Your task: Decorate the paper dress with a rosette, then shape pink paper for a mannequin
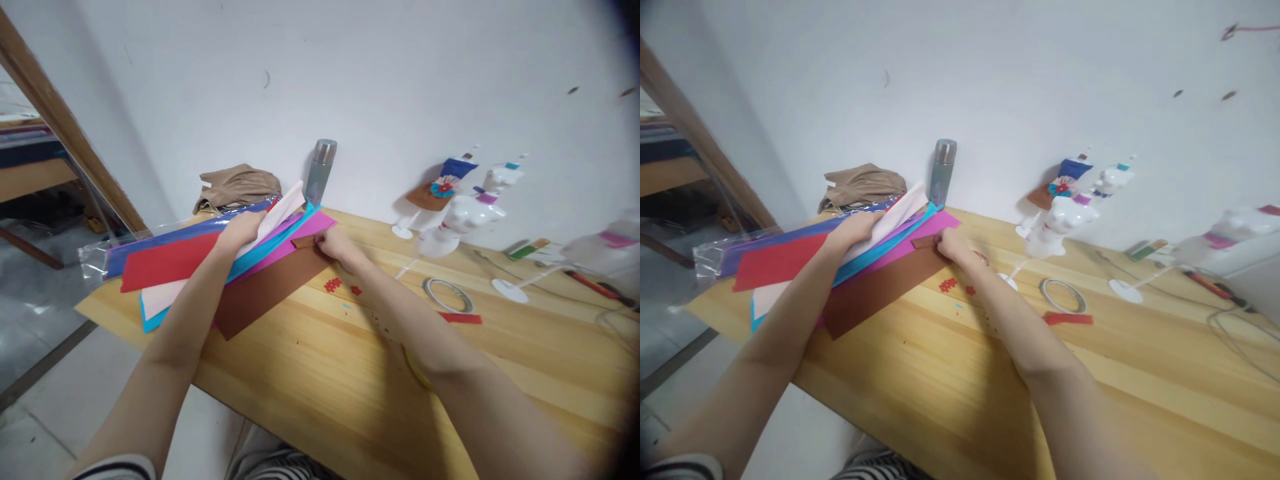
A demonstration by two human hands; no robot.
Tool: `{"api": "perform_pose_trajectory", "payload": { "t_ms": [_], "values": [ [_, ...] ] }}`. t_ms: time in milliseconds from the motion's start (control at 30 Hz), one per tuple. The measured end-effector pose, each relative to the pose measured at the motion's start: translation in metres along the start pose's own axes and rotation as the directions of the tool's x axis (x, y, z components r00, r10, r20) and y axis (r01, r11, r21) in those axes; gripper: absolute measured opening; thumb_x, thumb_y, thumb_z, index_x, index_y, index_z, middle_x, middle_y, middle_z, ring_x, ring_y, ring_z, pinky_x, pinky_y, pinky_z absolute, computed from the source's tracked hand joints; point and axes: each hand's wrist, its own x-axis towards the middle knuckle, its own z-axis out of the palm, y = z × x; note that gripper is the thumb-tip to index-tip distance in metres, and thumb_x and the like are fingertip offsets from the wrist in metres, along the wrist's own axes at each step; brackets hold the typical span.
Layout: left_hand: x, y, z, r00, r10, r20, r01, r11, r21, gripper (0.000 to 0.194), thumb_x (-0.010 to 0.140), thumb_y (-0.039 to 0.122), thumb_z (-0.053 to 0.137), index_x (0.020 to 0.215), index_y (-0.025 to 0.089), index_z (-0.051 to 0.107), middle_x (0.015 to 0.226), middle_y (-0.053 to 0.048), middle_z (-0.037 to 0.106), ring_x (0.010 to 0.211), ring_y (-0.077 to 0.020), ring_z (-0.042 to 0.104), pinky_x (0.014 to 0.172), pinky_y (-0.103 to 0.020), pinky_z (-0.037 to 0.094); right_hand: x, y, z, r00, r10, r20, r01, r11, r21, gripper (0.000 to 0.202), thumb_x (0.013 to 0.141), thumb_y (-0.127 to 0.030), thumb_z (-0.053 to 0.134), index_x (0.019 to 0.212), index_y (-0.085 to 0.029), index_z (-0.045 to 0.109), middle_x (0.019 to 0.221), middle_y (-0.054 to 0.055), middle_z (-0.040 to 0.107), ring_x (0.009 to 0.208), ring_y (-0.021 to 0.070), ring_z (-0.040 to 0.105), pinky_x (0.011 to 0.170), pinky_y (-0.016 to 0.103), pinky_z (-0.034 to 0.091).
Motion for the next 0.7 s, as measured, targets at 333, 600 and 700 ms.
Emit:
{"api": "perform_pose_trajectory", "payload": {
  "t_ms": [333,600,700],
  "values": [
    [-0.006,0.021,0.005,0.989,0.036,0.143,-0.016,0.991,-0.135,0.101,0.088,0.057,0.072,0.171,0.022,0.025,0.169,-0.022,0.042,0.148,-0.0391,0.052,0.117,-0.044,0.044,0.018,-0.034,-0.001,0.999,-0.052,-0.001,0.052,0.998,-0.038,0.048,0.080,-0.004,0.062,0.123,-0.021,0.077,0.117,0.014,0.081,0.111,0.0318,0.074,0.101,0.041,0.056],
    [0.007,0.025,0.025,0.989,0.033,0.142,-0.020,0.995,-0.093,0.041,0.080,0.022,0.071,0.119,0.015,0.077,0.122,-0.022,0.076,0.115,-0.0392,0.071,0.098,-0.043,0.055,0.025,-0.037,0.001,1.000,-0.027,0.008,0.026,0.998,0.055,0.039,0.078,0.002,0.062,0.104,-0.021,0.080,0.114,0.009,0.082,0.112,0.0296,0.075,0.102,0.041,0.056],
    [0.012,0.010,0.023,0.999,0.012,0.046,-0.003,0.983,-0.182,0.031,0.074,0.013,0.067,0.102,0.013,0.081,0.102,-0.021,0.078,0.101,-0.0381,0.073,0.091,-0.043,0.055,0.016,-0.030,-0.003,1.000,-0.014,0.002,0.013,0.996,0.083,0.028,0.079,0.000,0.065,0.086,-0.023,0.079,0.100,0.008,0.082,0.106,0.0325,0.075,0.100,0.044,0.056]
  ]
}}
